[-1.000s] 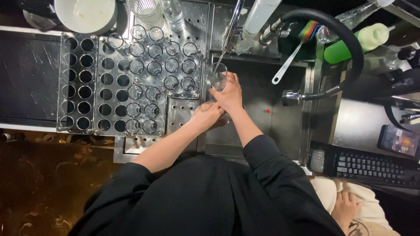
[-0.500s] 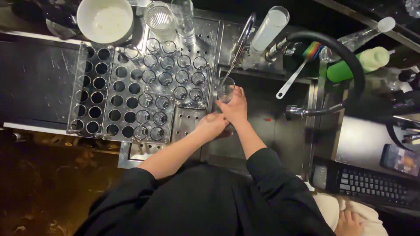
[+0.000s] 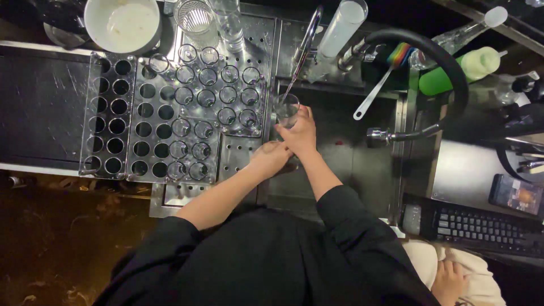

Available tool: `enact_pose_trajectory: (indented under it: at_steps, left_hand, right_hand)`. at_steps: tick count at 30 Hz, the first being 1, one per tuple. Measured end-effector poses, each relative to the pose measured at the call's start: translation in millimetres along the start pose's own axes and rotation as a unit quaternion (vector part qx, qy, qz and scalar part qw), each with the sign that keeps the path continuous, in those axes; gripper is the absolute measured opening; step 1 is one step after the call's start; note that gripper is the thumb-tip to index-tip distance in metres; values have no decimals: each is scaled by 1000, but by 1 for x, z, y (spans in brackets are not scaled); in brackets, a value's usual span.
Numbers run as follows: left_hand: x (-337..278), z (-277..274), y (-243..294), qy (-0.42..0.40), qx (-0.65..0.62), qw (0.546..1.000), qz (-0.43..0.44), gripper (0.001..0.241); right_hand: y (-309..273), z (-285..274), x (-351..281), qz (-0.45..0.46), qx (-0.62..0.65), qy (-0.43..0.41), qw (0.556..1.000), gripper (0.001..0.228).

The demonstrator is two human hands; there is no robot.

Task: Rinsing shot glasses using a pressurized glass rinser and organizing them on a drying rack in a bar sink.

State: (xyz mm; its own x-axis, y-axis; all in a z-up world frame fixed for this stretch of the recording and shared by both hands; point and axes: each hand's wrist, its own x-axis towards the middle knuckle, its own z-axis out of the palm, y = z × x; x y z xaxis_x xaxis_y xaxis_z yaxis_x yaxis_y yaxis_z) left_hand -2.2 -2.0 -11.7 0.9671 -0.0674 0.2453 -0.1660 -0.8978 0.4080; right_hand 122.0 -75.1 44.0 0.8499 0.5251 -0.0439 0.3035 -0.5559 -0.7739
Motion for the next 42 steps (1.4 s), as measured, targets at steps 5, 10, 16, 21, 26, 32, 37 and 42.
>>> enact_pose_trajectory:
  at_steps: [5, 10, 16, 21, 26, 32, 37, 42]
  left_hand:
    - [3, -38, 16, 44, 37, 998, 12, 24]
    - [4, -47, 24, 60, 0, 998, -13, 25]
    - [-3, -6, 7, 71, 105, 992, 9, 28]
    - [-15, 57, -21, 67, 126, 990, 6, 29]
    - [-18, 62, -24, 74, 164, 983, 23, 24]
    - [-8, 34, -14, 21, 168, 986, -1, 13]
    - [12, 4, -4, -115, 108, 987, -27, 45]
    - [16, -43, 17, -140, 132, 981, -24, 55]
  right_hand:
    - [12, 5, 5, -74, 5, 3, 997, 69]
    - [8, 2, 7, -59, -1, -7, 998, 68]
    - [2, 0, 3, -54, 19, -12, 998, 68]
    - [7, -3, 2, -46, 22, -12, 999, 69]
    - [3, 0, 1, -44, 34, -12, 998, 68]
    - [4, -5, 8, -70, 23, -12, 997, 72]
    - [-5, -10, 14, -82, 21, 3, 996, 69]
    - [-19, -22, 12, -102, 24, 17, 994, 68]
